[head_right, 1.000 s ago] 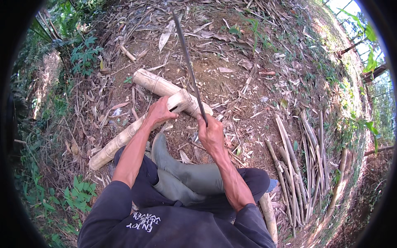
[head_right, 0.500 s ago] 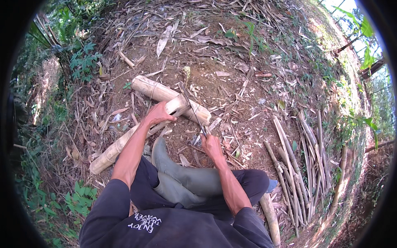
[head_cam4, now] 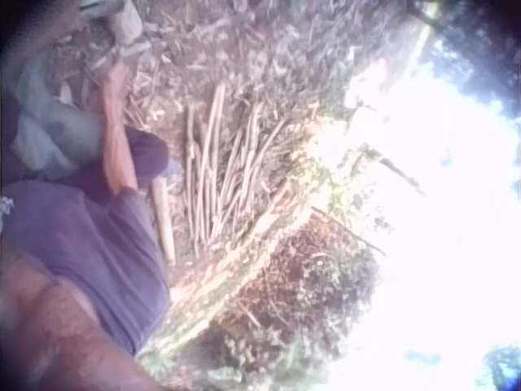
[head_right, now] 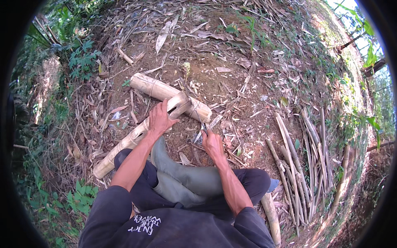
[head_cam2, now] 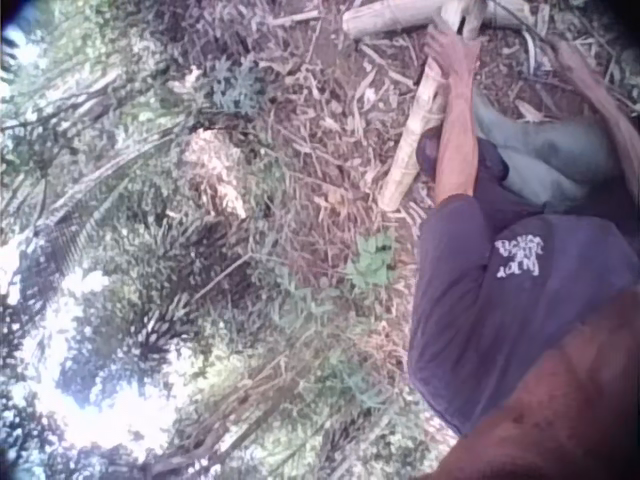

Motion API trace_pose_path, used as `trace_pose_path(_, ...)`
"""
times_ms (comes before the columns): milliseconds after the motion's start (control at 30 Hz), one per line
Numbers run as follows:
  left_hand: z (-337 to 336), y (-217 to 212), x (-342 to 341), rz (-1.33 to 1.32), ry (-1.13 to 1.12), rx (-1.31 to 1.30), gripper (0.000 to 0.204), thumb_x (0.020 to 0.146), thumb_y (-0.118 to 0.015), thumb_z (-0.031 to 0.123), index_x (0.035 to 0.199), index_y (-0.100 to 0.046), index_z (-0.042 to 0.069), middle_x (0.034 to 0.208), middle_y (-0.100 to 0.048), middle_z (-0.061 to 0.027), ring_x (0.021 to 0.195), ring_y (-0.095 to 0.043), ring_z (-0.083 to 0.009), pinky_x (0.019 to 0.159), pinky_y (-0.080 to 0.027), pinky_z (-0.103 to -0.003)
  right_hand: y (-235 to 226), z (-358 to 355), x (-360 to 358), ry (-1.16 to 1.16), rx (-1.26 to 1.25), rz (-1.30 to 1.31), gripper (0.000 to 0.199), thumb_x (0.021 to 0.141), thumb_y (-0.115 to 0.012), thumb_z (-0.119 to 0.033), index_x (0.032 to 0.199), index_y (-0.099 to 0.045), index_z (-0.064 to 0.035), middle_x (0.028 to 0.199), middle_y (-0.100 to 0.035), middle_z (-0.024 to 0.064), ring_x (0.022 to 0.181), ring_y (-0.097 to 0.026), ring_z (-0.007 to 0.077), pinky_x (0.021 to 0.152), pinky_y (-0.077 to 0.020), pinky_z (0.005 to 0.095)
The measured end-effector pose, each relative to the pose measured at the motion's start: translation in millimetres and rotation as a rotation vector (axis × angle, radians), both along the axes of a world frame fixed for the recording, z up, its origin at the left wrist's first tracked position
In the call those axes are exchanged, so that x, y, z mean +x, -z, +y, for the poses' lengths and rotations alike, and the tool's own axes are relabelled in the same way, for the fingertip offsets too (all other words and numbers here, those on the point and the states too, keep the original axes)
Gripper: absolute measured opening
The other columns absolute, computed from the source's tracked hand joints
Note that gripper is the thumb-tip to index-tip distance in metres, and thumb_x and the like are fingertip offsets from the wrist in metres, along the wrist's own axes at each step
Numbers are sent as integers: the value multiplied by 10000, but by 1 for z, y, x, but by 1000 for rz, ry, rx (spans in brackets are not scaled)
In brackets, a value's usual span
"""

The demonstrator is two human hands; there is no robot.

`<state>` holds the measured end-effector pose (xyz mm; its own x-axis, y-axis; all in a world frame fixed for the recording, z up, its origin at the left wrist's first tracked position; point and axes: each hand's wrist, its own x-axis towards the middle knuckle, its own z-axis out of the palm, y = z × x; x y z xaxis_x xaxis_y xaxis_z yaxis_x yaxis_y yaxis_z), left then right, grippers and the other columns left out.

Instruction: The person sits on the ground in a wooded area and uses a large machete to split a thick bamboo stalk into thin strips. They hold the bamboo with one hand and repeatedly strike it with the machete to separate the material. The person then gathers the resulting bamboo strips and arranges them into a neat pile on the ground.

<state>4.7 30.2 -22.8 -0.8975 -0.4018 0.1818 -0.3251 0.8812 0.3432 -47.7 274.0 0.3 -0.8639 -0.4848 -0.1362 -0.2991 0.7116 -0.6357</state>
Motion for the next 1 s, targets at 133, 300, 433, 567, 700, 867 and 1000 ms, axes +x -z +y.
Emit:
trace_pose_path(133, -6, -5, -6, -177, -49, 57, 881, 629, -844, 400, 1304, -411, 35, 1065, -559, -201, 978, -579, -381, 821, -462, -500, -30, -12, -7, -29, -45, -20, 249, 959, -533, -156, 894, -633, 62, 632, -618, 240, 518, -622, 335, 514, -489, 428)
trace_pose_path(300, -6, 3, -3, -155, -42, 60, 865, 641, -838, 403, 1295, -402, 42, 1049, -548, -199, 957, -588, -381, 816, -451, -525, -116, -40, -5, -29, -659, 255, 117, 932, -572, -54, 965, -632, 40, 723, -645, 154, 593, -633, 275, 531, -478, 365)
trace_pose_path(433, -4, 2, -4, -157, -36, 49, 866, 638, -836, 404, 1292, -404, 37, 1040, -552, -188, 941, -593, -383, 805, -458, -527, -64, -26, -1, -6, -637, 324, 195, 988, -499, -90, 935, -641, 32, 530, -521, 53, 459, -522, 123, 436, -405, 279)
trace_pose_path(567, -2, 1, -16, -85, -6, -77, 840, 630, -838, 396, 1268, -423, 41, 1031, -559, -189, 913, -606, -382, 781, -473, -513, 6, 12, -4, 20, 102, -5, 298, 937, -551, -227, 831, -659, 29, 676, -621, 289, 609, -637, 442, 562, -464, 548)
trace_pose_path(700, -15, -6, -9, -129, 22, 91, 808, 613, -841, 394, 1227, -453, 42, 1039, -571, -216, 926, -609, -406, 798, -490, -501, -61, -20, -13, -12, -151, -30, 298, 971, -532, -202, 855, -642, 50, 549, -567, 162, 472, -556, 235, 470, -411, 397)
trace_pose_path(867, -24, -3, -3, -134, 57, 189, 806, 609, -829, 405, 1224, -459, 37, 1056, -579, -235, 947, -605, -432, 826, -495, -507, -137, -49, -4, 37, -892, 180, 113, 927, -590, -60, 875, -631, 31, 553, -535, 109, 457, -529, 193, 452, -406, 324)
trace_pose_path(1000, -19, -6, -9, -150, 80, 162, 789, 611, -826, 389, 1218, -468, 33, 1075, -578, -248, 943, -605, -436, 823, -495, -508, -12, -7, -3, 19, -228, 101, 230, 940, -566, -139, 867, -652, 61, 592, -598, 196, 500, -600, 324, 483, -462, 411)
